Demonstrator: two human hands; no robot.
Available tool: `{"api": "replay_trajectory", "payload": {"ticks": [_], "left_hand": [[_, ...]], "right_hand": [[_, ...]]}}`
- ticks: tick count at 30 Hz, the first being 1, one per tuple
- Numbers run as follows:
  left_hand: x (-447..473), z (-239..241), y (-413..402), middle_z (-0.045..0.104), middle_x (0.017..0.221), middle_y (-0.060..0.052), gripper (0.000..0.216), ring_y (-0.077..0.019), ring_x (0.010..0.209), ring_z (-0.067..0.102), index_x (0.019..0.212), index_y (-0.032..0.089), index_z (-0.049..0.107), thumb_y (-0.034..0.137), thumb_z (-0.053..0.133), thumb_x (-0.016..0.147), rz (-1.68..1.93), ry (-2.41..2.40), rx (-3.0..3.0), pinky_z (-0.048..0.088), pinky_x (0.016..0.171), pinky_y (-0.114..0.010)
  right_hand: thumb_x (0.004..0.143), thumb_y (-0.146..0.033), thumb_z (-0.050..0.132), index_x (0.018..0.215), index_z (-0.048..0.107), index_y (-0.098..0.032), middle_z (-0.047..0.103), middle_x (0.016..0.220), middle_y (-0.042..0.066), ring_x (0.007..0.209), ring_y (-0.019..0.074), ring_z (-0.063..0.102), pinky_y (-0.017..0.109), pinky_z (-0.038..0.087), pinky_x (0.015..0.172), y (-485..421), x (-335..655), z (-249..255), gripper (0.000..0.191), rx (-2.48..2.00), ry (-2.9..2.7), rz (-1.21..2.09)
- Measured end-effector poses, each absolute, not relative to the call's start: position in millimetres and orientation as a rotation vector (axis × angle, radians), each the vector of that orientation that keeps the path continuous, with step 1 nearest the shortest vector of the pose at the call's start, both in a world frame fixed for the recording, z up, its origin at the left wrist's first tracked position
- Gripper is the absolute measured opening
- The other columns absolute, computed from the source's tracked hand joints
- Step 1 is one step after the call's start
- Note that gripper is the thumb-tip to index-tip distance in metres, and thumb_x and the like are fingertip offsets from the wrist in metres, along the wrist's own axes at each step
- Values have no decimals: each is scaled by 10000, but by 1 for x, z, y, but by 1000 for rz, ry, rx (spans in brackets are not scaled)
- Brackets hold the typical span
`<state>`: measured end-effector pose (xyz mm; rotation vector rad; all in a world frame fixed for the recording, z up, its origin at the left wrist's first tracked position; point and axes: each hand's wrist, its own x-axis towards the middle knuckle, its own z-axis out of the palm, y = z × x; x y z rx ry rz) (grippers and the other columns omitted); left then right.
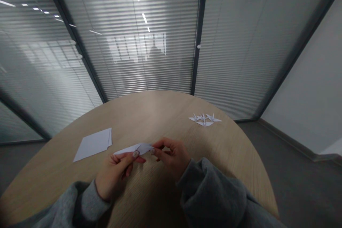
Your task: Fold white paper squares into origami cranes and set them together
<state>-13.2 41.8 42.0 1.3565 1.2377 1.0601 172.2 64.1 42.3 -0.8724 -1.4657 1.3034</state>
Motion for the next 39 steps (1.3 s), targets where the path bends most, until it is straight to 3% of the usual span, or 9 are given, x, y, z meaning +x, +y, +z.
{"api": "replay_trajectory", "payload": {"ticks": [6,10,17,21,25,35,39], "left_hand": [[-12,41,43,405,334,48,489,-51,338,271,654,121,752,594,629,662,1040,1187,1280,174,387,-211],[-12,38,46,443,335,39,484,-40,312,255,634,114,739,589,650,643,1047,1177,1192,162,354,-201],[-10,39,46,625,480,-38,462,-29,319,285,629,104,727,565,689,611,1046,1143,1140,180,329,-182],[-10,40,45,624,476,-36,463,-30,316,282,649,112,735,570,675,621,1012,1149,1171,182,331,-181],[-9,42,43,532,374,3,424,-50,325,284,644,125,740,540,652,660,1003,1155,1257,181,350,-197],[-4,56,36,597,439,-23,353,-78,346,351,616,142,734,477,631,659,1010,1157,1371,302,398,-229],[-3,58,35,638,496,-40,331,-82,360,390,632,141,739,451,628,666,1014,1152,1369,317,391,-218]], "right_hand": [[613,-471,748,665,672,-163,613,617,-4,554,105,541,237,493,537,65,172,43,322,-904,-1460,1318],[601,-555,722,685,697,-157,644,629,18,573,110,552,235,487,532,67,171,45,408,-902,-1406,1431],[544,-611,725,639,694,-149,626,587,8,525,90,538,223,484,509,67,170,47,473,-890,-1256,1617],[533,-611,730,634,681,-143,616,571,1,501,83,532,221,477,494,68,170,43,481,-897,-1242,1636],[507,-607,741,650,648,-146,616,575,-12,495,82,538,228,480,499,69,169,40,492,-909,-1249,1655],[546,-568,742,676,666,-145,597,580,-16,482,84,527,223,482,462,69,167,34,449,-1020,-1454,1398],[578,-562,724,693,661,-144,584,540,-16,440,73,493,193,417,402,67,168,36,438,-1045,-1502,1356]]}}
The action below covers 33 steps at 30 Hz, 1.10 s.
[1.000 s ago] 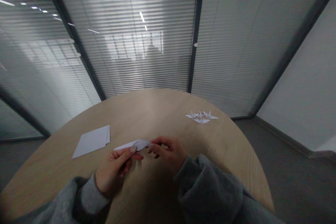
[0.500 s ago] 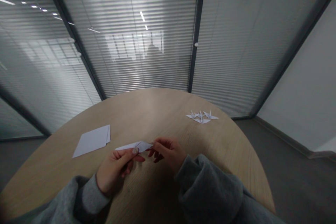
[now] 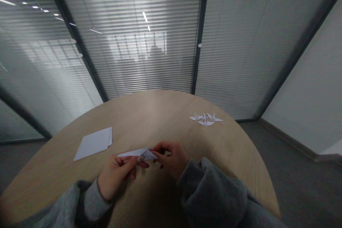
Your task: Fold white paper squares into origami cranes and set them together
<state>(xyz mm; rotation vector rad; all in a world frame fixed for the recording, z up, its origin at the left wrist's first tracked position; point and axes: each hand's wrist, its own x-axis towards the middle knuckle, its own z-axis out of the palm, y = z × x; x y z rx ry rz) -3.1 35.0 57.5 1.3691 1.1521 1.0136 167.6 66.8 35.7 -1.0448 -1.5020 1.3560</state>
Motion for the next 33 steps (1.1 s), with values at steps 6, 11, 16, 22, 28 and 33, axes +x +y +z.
{"api": "replay_trajectory", "payload": {"ticks": [6,11,16,22,28,33], "left_hand": [[-6,56,36,697,598,-70,309,-98,390,454,667,133,744,408,610,705,1022,1149,1438,380,414,-225],[-11,46,37,728,668,-95,295,-133,465,534,741,128,756,369,586,732,1024,1197,1572,435,479,-239],[-13,47,35,710,607,-73,288,-156,508,575,731,147,753,329,534,772,934,1252,1769,433,503,-245],[-14,49,35,724,642,-67,273,-165,537,603,751,159,745,320,527,784,877,1216,1843,436,519,-246],[-15,48,36,714,616,-71,274,-160,511,578,717,149,747,300,523,764,865,1242,1842,413,498,-237],[-13,52,35,692,586,-40,239,-128,465,507,680,172,738,266,531,752,843,1258,1934,331,454,-213]], "right_hand": [[647,-569,671,722,632,-149,574,548,-9,449,82,481,204,397,416,66,167,37,428,-1014,-1565,1331],[681,-465,687,683,589,-168,542,612,-13,568,108,513,213,435,497,66,170,41,313,-990,-1627,1056],[749,-358,648,817,664,-183,539,700,10,639,126,539,247,467,579,68,174,41,189,-807,-1770,869],[804,-291,589,854,724,-198,569,779,41,678,129,564,245,475,596,65,175,44,171,-705,-1879,900],[811,-312,575,837,722,-171,608,739,46,661,133,583,249,476,590,64,173,44,205,-688,-1880,930],[783,-361,632,784,708,-173,609,724,37,661,130,586,244,475,589,65,174,44,203,-739,-1947,964]]}}
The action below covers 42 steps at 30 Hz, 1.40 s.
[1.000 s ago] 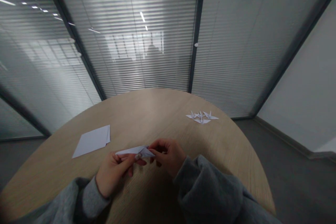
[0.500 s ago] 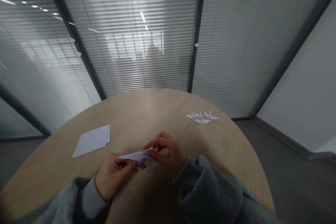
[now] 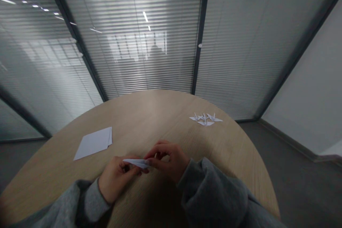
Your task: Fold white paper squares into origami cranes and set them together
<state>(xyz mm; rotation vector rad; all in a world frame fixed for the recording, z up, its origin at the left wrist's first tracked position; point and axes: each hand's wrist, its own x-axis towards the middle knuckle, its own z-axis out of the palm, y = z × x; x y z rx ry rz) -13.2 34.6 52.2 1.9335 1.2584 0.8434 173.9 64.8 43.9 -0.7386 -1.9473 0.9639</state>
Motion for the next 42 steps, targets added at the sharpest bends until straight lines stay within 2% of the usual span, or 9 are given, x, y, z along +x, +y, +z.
{"api": "replay_trajectory", "payload": {"ticks": [7,11,15,19,26,32,35,39,42], "left_hand": [[-15,47,36,663,579,-26,207,-121,457,489,730,176,725,299,563,771,853,1296,2000,323,437,-205],[-14,48,37,662,601,-46,241,-141,505,536,731,160,704,339,556,794,889,1339,1926,356,453,-214],[-10,51,33,696,641,-75,290,-151,528,584,716,142,692,376,541,798,974,1223,1725,444,515,-239],[-7,52,31,721,707,-88,286,-146,529,602,787,137,705,376,547,783,1003,1141,1635,475,534,-248],[-8,50,34,724,698,-89,287,-144,514,602,741,130,709,368,552,776,1019,1185,1621,474,536,-248],[-8,49,34,658,565,-48,242,-155,512,596,723,133,684,337,562,766,1104,1237,1677,452,525,-245],[-9,51,32,622,548,-18,194,-152,513,593,781,142,667,301,557,770,1133,1236,1694,454,521,-240],[-8,52,31,602,551,0,143,-132,503,582,725,154,637,277,574,760,1151,1249,1673,447,511,-220],[-6,50,32,563,536,20,114,-119,481,542,734,153,610,266,621,725,1181,1258,1621,407,453,-195]], "right_hand": [[766,-311,623,666,636,-164,576,659,20,599,118,536,235,446,541,63,173,45,179,-779,-1913,850],[742,-222,580,619,552,-178,534,603,3,586,129,504,252,422,543,63,173,47,133,-818,-1881,604],[730,-167,555,590,495,-192,517,595,6,602,144,487,264,397,551,61,171,48,154,-790,-1917,364],[749,-146,547,623,506,-197,537,628,18,636,157,487,276,395,584,57,169,48,142,-734,-1986,235],[799,-162,541,671,549,-192,541,645,24,638,159,484,277,403,594,54,167,47,132,-670,-2029,96],[796,-160,560,704,601,-183,586,655,28,648,153,523,275,436,599,54,165,47,103,-697,-2009,156],[773,-165,587,716,623,-180,614,659,22,644,146,558,263,458,593,54,165,47,69,-758,-1982,302],[748,-187,618,731,633,-176,637,661,11,622,133,599,240,484,569,56,163,43,25,-872,-1879,587],[733,-180,609,731,626,-172,644,661,10,620,132,612,240,499,574,56,162,39,19,-906,-1821,672]]}}
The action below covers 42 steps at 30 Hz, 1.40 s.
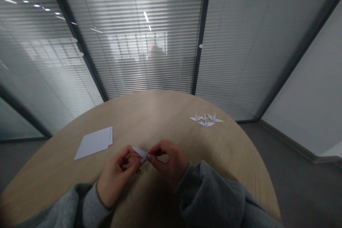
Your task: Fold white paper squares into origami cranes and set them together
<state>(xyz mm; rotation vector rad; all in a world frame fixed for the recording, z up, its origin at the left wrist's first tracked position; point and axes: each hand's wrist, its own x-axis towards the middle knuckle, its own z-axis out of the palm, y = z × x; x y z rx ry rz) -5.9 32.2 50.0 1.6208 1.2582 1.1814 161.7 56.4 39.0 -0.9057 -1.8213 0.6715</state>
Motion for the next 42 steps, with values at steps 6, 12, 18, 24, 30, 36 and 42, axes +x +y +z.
{"api": "replay_trajectory", "payload": {"ticks": [6,12,18,24,30,36,42], "left_hand": [[-5,50,33,481,466,51,145,-95,414,461,698,151,624,290,599,731,1125,1269,1629,357,428,-188],[-5,52,31,504,498,30,168,-109,460,448,700,160,638,309,566,735,1116,1250,1656,368,456,-200],[-4,52,31,512,525,24,188,-109,471,442,712,153,636,326,567,734,1102,1273,1667,353,465,-205],[-7,45,33,454,518,41,159,-114,493,422,710,161,602,306,550,751,1127,1315,1720,333,473,-207],[-7,46,33,461,547,32,120,-122,520,439,707,169,581,276,541,742,1137,1289,1729,345,466,-199],[-7,51,32,401,511,58,101,-110,484,371,730,172,619,267,596,702,1150,1320,1690,308,445,-194],[-10,51,35,340,465,73,213,-102,443,325,743,148,667,348,600,712,1134,1330,1633,256,447,-216]], "right_hand": [[730,-178,598,664,599,-175,611,642,14,608,135,578,252,476,561,54,161,39,66,-894,-1825,535],[728,-137,569,658,557,-183,576,646,11,619,138,538,258,445,566,53,160,40,84,-858,-1868,402],[732,-125,551,660,535,-192,558,643,5,622,135,523,250,431,564,53,161,38,100,-812,-1895,346],[743,-133,554,660,540,-187,572,660,13,619,132,536,247,444,565,51,159,39,100,-821,-1896,370],[726,-170,579,667,567,-177,599,652,10,608,129,574,254,497,576,51,157,39,60,-847,-1805,651],[708,-223,621,728,606,-173,630,681,3,641,125,611,256,541,621,55,157,36,56,-930,-1625,1040],[691,-332,698,747,611,-174,628,701,2,656,130,621,249,550,615,58,159,34,189,-871,-1563,1214]]}}
